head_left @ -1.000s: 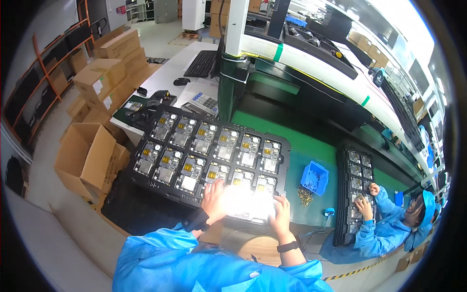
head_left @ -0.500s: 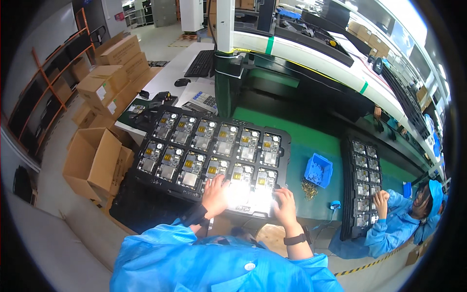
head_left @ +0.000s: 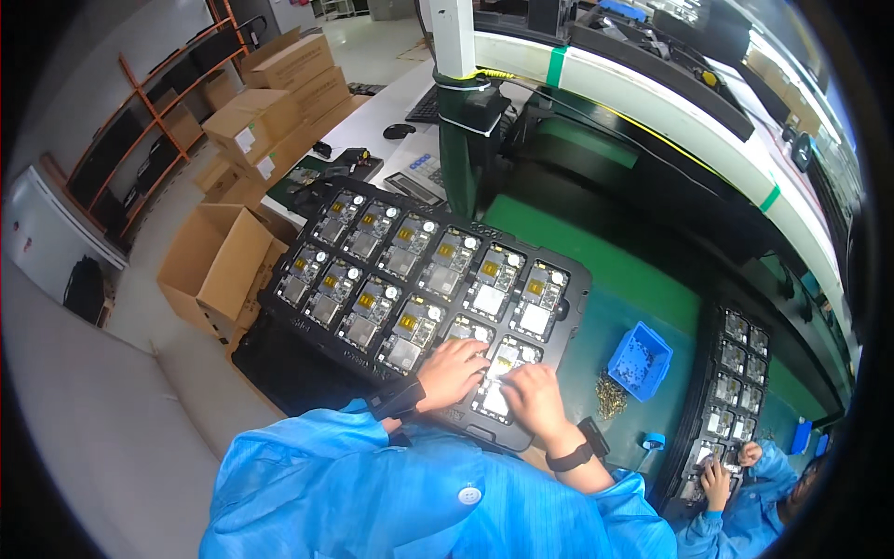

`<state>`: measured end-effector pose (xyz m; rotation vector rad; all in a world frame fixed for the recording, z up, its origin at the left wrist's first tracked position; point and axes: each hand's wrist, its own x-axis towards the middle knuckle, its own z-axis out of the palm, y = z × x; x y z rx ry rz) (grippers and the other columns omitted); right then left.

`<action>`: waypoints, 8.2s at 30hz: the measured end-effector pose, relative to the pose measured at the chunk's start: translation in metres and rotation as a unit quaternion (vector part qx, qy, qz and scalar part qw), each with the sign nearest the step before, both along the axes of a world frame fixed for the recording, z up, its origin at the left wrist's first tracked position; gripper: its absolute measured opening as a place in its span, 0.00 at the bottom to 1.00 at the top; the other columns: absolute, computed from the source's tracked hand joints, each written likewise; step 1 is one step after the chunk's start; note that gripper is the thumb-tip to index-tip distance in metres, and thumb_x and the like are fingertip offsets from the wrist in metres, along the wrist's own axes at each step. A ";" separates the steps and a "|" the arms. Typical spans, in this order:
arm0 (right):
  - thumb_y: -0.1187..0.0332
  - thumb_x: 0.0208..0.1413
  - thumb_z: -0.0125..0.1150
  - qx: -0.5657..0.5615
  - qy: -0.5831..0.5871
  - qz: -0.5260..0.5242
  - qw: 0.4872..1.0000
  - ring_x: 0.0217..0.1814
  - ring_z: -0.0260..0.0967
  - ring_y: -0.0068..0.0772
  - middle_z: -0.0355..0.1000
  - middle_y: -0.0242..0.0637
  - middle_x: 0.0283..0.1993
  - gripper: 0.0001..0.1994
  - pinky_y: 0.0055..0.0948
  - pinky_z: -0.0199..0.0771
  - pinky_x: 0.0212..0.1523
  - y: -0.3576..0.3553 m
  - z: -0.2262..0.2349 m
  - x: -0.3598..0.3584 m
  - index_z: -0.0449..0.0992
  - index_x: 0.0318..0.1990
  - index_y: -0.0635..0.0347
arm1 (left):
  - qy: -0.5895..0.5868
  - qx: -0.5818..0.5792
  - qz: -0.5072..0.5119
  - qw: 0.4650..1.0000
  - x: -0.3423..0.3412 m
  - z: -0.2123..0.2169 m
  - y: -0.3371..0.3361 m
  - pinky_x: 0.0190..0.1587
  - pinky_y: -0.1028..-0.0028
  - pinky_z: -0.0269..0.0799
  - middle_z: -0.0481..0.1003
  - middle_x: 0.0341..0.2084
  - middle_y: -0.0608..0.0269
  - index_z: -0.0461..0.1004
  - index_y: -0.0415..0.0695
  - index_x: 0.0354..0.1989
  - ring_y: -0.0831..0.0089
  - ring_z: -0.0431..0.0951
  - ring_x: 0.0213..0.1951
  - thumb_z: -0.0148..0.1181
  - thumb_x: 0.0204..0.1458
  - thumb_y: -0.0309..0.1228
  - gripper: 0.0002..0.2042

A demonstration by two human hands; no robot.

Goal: The recorder is assembling small components onto several electronic circuit boards held in a large black tray at a manufacturing station.

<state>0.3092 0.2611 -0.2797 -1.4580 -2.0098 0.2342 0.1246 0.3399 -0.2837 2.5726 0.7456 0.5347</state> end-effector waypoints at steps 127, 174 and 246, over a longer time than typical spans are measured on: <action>0.72 0.35 0.63 0.008 -0.025 -0.181 0.983 0.33 0.65 0.35 0.67 0.33 0.28 0.11 0.34 0.60 0.41 0.023 -0.010 -0.034 0.73 0.31 0.56 | 0.033 0.115 -0.167 0.979 0.022 -0.012 0.077 0.29 0.71 0.72 0.65 0.28 0.59 0.67 0.40 0.30 0.65 0.70 0.34 0.52 0.38 0.27 0.08; 0.67 0.45 0.55 -0.105 -0.076 -0.051 0.990 0.50 0.60 0.35 0.64 0.34 0.47 0.16 0.57 0.50 0.53 -0.004 -0.007 -0.064 0.68 0.43 0.58 | 0.023 0.155 -0.065 0.986 0.019 -0.009 0.067 0.28 0.72 0.70 0.67 0.24 0.67 0.71 0.45 0.28 0.70 0.71 0.31 0.51 0.37 0.28 0.07; 0.67 0.47 0.57 -0.192 0.386 -0.298 0.852 0.15 0.62 0.23 0.67 0.29 0.15 0.06 0.21 0.62 0.18 0.004 -0.004 0.028 0.74 0.29 0.61 | 0.080 -0.001 -0.037 0.996 0.071 0.011 0.010 0.45 0.64 0.57 0.62 0.36 0.53 0.65 0.36 0.36 0.58 0.61 0.42 0.60 0.38 0.32 0.18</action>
